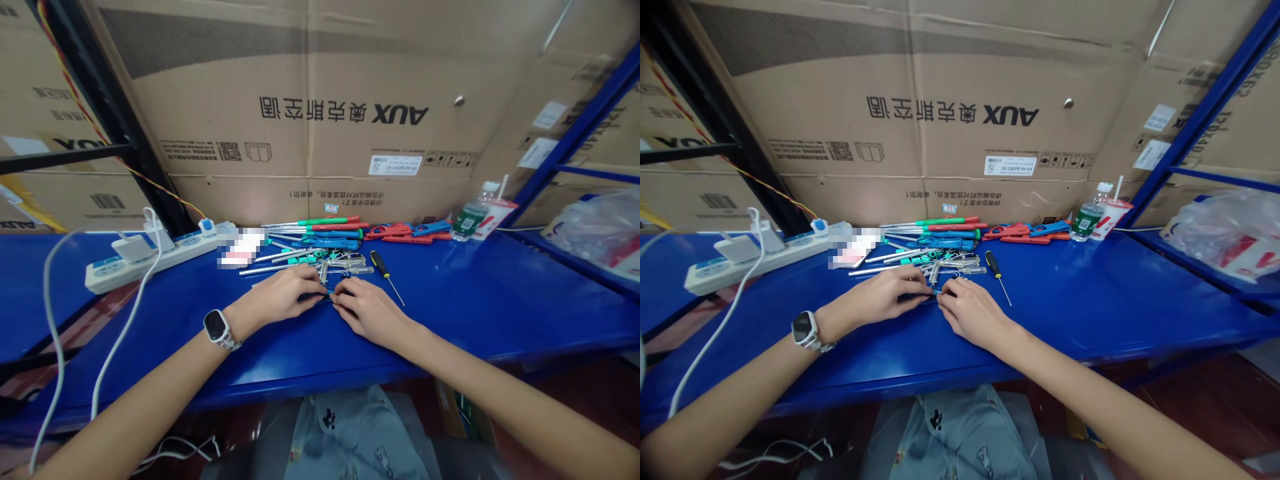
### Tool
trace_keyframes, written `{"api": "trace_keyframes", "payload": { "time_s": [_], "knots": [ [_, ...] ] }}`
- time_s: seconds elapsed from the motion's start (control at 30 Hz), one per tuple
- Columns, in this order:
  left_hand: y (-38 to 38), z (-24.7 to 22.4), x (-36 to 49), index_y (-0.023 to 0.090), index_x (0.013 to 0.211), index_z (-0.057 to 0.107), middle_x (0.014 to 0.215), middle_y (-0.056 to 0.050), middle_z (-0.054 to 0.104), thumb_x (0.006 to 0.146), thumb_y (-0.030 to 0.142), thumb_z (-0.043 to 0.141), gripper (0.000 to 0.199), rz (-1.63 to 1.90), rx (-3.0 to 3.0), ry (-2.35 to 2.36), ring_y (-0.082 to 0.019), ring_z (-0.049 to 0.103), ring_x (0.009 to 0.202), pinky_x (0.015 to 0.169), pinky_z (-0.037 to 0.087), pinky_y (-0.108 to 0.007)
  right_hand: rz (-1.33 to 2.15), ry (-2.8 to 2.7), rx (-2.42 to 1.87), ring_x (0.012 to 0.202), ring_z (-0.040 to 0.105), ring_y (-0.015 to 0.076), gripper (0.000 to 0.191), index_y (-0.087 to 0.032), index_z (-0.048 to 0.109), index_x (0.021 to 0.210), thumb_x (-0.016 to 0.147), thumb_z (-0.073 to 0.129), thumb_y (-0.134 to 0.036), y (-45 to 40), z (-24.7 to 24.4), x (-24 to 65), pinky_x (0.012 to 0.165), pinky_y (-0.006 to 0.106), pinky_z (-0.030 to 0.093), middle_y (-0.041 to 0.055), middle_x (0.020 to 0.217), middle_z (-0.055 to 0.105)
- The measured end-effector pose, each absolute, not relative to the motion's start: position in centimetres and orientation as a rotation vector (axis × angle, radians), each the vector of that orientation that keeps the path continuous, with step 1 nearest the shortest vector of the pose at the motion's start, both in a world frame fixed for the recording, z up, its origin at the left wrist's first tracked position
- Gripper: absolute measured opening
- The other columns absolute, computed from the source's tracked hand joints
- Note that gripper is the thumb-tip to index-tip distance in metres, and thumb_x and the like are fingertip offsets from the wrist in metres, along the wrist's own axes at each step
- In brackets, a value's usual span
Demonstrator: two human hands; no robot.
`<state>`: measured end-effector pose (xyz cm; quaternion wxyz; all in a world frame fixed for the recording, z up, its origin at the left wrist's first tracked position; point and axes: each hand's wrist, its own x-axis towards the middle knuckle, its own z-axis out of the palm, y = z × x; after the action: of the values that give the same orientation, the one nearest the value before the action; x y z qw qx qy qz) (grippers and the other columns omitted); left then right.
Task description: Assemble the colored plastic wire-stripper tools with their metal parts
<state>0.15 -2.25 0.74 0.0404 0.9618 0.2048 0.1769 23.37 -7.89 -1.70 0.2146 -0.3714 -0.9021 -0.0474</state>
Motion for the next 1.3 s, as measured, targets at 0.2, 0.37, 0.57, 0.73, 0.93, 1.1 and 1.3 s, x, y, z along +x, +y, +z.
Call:
{"api": "trace_keyframes", "payload": {
  "time_s": [0.2, 0.37, 0.57, 0.73, 0.93, 1.1, 1.3],
  "knots": [
    [-3.5, -0.1, 0.1, 0.015, 0.106, 0.077, 0.099, -0.01, 0.065, 0.106, 0.023, 0.049, 0.029, 0.53, 3.028, 0.658, -0.022, 0.063, 0.089, 0.077, 0.053, -0.034, 0.239, -2.454, -0.943, 0.105, 0.066, 0.0233, 0.024, -0.017, 0.074, 0.113, 0.099, 0.055, -0.017, -6.3, -0.6, 24.1, 0.095, 0.041, 0.055, 0.0117, 0.111, 0.07],
    [-3.6, -0.3, 0.0, 0.015, 0.097, 0.076, 0.095, -0.009, 0.063, 0.108, 0.024, 0.041, 0.039, 0.532, 2.996, 0.711, -0.021, 0.061, 0.086, 0.075, 0.052, -0.033, 0.042, -2.553, -0.994, 0.114, 0.061, 0.0275, 0.034, -0.018, 0.071, 0.122, 0.094, 0.054, -0.007, -2.8, 1.9, 23.5, 0.096, 0.047, 0.05, 0.0135, 0.125, 0.068],
    [-3.4, -0.8, 0.3, 0.015, 0.093, 0.075, 0.096, -0.01, 0.062, 0.109, 0.026, 0.038, 0.042, 0.528, 2.979, 0.749, -0.021, 0.06, 0.086, 0.075, 0.053, -0.033, -0.276, -2.875, -0.879, 0.113, 0.057, 0.0296, 0.01, -0.02, 0.074, 0.097, 0.091, 0.068, -0.015, 0.5, 3.0, 21.6, 0.093, 0.044, 0.04, 0.0104, 0.116, 0.071],
    [-3.6, -1.0, 0.4, 0.015, 0.092, 0.074, 0.096, -0.01, 0.062, 0.109, 0.028, 0.038, 0.042, 0.551, 2.947, 0.785, -0.02, 0.06, 0.083, 0.074, 0.053, -0.033, -0.293, -2.848, -0.937, 0.097, 0.061, 0.0255, 0.009, -0.017, 0.071, 0.096, 0.098, 0.062, -0.019, -0.9, 3.2, 22.8, 0.088, 0.04, 0.037, 0.0083, 0.096, 0.075],
    [-3.7, -1.0, 0.4, 0.014, 0.094, 0.076, 0.095, -0.01, 0.062, 0.108, 0.026, 0.043, 0.038, 0.57, 2.926, 0.795, -0.02, 0.061, 0.084, 0.075, 0.053, -0.034, -0.084, -2.628, -1.08, 0.096, 0.062, 0.0226, 0.02, -0.018, 0.071, 0.109, 0.105, 0.053, -0.029, -4.8, 1.7, 24.7, 0.087, 0.039, 0.04, 0.0083, 0.101, 0.073],
    [-3.6, -0.7, 0.3, 0.015, 0.105, 0.075, 0.094, -0.009, 0.064, 0.108, 0.025, 0.043, 0.034, 0.549, 2.951, 0.74, -0.021, 0.061, 0.088, 0.078, 0.053, -0.035, -0.026, -2.452, -1.144, 0.103, 0.059, 0.024, 0.025, -0.02, 0.073, 0.11, 0.106, 0.053, -0.033, -6.4, -0.4, 25.0, 0.092, 0.043, 0.046, 0.0091, 0.106, 0.067],
    [-3.0, -0.2, 0.5, 0.018, 0.121, 0.069, 0.103, -0.009, 0.063, 0.105, 0.032, 0.053, 0.027, 0.706, 2.895, 0.798, -0.025, 0.058, 0.1, 0.088, 0.054, -0.041, 0.043, -2.423, -1.11, 0.098, 0.058, 0.0239, 0.027, -0.022, 0.073, 0.122, 0.105, 0.054, -0.03, -5.8, -1.3, 25.1, 0.09, 0.043, 0.05, 0.0077, 0.098, 0.065]
  ]
}}
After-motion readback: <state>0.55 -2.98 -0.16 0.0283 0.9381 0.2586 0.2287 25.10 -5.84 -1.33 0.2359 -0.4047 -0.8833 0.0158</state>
